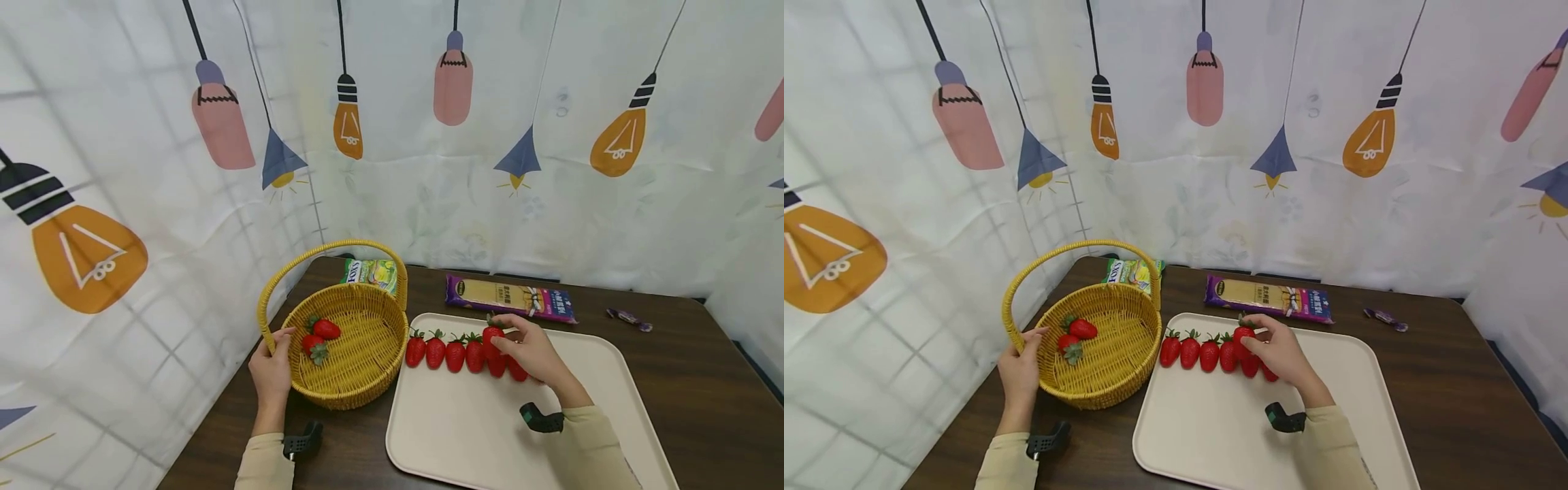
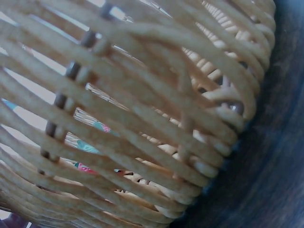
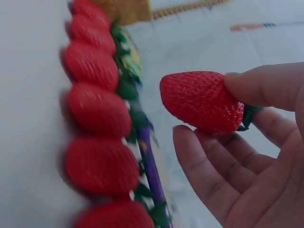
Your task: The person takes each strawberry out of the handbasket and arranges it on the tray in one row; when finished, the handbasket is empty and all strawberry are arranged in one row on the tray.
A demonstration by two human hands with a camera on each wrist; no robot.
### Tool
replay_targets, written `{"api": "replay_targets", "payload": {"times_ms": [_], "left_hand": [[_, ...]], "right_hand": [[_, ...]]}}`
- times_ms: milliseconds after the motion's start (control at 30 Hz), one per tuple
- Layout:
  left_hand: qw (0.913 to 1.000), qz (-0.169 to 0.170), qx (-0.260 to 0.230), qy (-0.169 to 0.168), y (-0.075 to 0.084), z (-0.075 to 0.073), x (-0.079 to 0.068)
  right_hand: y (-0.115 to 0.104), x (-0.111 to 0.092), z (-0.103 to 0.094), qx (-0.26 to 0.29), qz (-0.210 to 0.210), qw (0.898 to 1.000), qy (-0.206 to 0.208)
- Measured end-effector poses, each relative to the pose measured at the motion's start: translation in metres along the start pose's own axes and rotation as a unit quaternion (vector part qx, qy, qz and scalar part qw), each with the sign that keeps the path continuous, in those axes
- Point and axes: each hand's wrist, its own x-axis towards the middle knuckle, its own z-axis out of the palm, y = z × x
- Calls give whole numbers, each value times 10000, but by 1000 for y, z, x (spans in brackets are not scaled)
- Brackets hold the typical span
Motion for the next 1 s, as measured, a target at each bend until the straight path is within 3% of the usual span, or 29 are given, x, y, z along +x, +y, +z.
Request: {"api": "replay_targets", "payload": {"times_ms": [200,433,567,800,1000], "left_hand": [[9999,31,73,68,-19,3,6],[9997,157,115,165,-22,5,7],[9998,95,66,132,-19,4,6],[10000,-8,-74,-28,4,-1,-1],[9998,101,1,175,-18,4,6]], "right_hand": [[14,-3,-30,-143,277,9994,171],[26,-8,-57,-347,512,9978,227],[30,-13,-68,-471,637,9966,242],[37,-23,-86,-672,760,9938,446],[46,-29,-100,-595,936,9919,626]]}}
